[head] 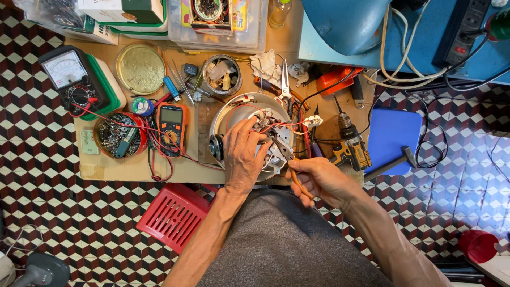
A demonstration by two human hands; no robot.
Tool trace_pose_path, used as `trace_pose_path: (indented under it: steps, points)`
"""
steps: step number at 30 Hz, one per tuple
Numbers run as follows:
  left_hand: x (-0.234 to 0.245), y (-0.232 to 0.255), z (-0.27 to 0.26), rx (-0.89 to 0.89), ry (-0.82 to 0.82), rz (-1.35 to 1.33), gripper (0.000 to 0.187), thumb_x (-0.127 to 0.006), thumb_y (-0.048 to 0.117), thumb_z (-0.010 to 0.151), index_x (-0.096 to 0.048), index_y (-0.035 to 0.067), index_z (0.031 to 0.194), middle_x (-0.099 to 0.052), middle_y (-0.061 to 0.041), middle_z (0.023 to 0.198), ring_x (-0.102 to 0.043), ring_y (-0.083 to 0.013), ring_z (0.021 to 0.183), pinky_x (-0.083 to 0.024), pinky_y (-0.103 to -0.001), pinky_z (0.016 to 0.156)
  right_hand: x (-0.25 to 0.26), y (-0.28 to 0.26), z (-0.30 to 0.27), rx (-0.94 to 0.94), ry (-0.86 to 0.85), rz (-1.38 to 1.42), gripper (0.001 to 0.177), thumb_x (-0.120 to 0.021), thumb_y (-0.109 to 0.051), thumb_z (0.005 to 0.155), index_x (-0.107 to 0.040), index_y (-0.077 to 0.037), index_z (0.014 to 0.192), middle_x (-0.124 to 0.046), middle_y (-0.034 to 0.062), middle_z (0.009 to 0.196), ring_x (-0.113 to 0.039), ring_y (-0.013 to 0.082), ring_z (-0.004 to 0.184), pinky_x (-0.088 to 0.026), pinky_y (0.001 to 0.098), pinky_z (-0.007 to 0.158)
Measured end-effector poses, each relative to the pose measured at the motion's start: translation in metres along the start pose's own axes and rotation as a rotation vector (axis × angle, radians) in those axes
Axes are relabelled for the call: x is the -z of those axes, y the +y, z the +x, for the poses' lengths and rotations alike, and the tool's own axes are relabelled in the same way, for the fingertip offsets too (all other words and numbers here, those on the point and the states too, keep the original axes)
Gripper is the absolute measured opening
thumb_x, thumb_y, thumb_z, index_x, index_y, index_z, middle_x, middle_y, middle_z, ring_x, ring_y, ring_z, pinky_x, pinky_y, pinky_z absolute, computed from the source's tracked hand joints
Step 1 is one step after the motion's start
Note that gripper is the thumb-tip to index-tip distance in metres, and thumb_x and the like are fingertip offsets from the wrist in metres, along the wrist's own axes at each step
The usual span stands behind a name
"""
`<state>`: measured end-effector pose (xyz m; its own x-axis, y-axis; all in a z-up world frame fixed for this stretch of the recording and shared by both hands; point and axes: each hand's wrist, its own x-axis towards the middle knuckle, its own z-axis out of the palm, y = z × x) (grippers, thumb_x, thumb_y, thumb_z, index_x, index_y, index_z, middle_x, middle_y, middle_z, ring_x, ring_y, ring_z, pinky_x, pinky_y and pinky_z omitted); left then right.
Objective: The person repairs a rice cooker by testing its internal wiring with a multimeter, cutting and stripping wires with pliers, and reassembling the unit. They remove the inner pot, adjust connections, and place the pot back inside.
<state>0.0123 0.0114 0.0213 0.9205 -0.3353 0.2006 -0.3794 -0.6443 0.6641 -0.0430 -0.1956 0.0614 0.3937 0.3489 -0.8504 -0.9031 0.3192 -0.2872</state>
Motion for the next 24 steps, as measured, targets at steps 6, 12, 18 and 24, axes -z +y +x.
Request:
trace_pose_path:
  steps: [6, 12, 18, 24]
  points:
    - [0.001, 0.001, 0.0, 0.001, 0.0, -0.016, 0.025, -0.085, 0.011, 0.079, -0.068, 0.007, 0.098, -0.061, -0.012, 0.139, -0.054, -0.0302, 0.134, -0.04, -0.046, 0.111, -0.024, 0.009, -0.002, 0.008, 0.085, 0.043, 0.035, -0.052, -0.029, 0.103, -0.062, 0.003, 0.094, -0.066, 0.0141, 0.06, -0.061, 0.0199, 0.04, -0.046, 0.0289, 0.034]
    - [0.004, -0.001, 0.003, 0.008, -0.008, -0.05, 0.024, -0.084, 0.012, 0.081, -0.069, 0.007, 0.098, -0.06, -0.012, 0.14, -0.055, -0.0302, 0.133, -0.041, -0.044, 0.11, -0.022, -0.015, -0.015, -0.112, 0.161, 0.012, 0.039, -0.05, -0.027, 0.1, -0.064, 0.009, 0.103, -0.075, 0.021, 0.075, -0.075, 0.0272, 0.061, -0.063, 0.0372, 0.058]
    - [0.003, -0.008, 0.003, -0.052, -0.064, -0.021, 0.021, -0.081, 0.018, 0.087, -0.069, 0.008, 0.1, -0.059, -0.013, 0.142, -0.054, -0.0303, 0.134, -0.039, -0.045, 0.113, 0.004, 0.001, -0.018, 0.086, 0.132, -0.191, 0.041, -0.049, -0.03, 0.1, -0.069, 0.005, 0.102, -0.073, 0.0167, 0.069, -0.071, 0.0229, 0.054, -0.056, 0.0337, 0.05]
    - [0.002, -0.014, 0.005, -0.092, -0.105, 0.009, 0.024, -0.08, 0.02, 0.089, -0.067, 0.009, 0.106, -0.055, -0.016, 0.146, -0.051, -0.034, 0.136, -0.037, -0.047, 0.115, -0.003, 0.014, 0.005, 0.101, 0.207, -0.471, 0.036, -0.051, -0.033, 0.101, -0.064, -0.001, 0.092, -0.067, 0.0083, 0.061, -0.064, 0.0169, 0.046, -0.049, 0.0287, 0.043]
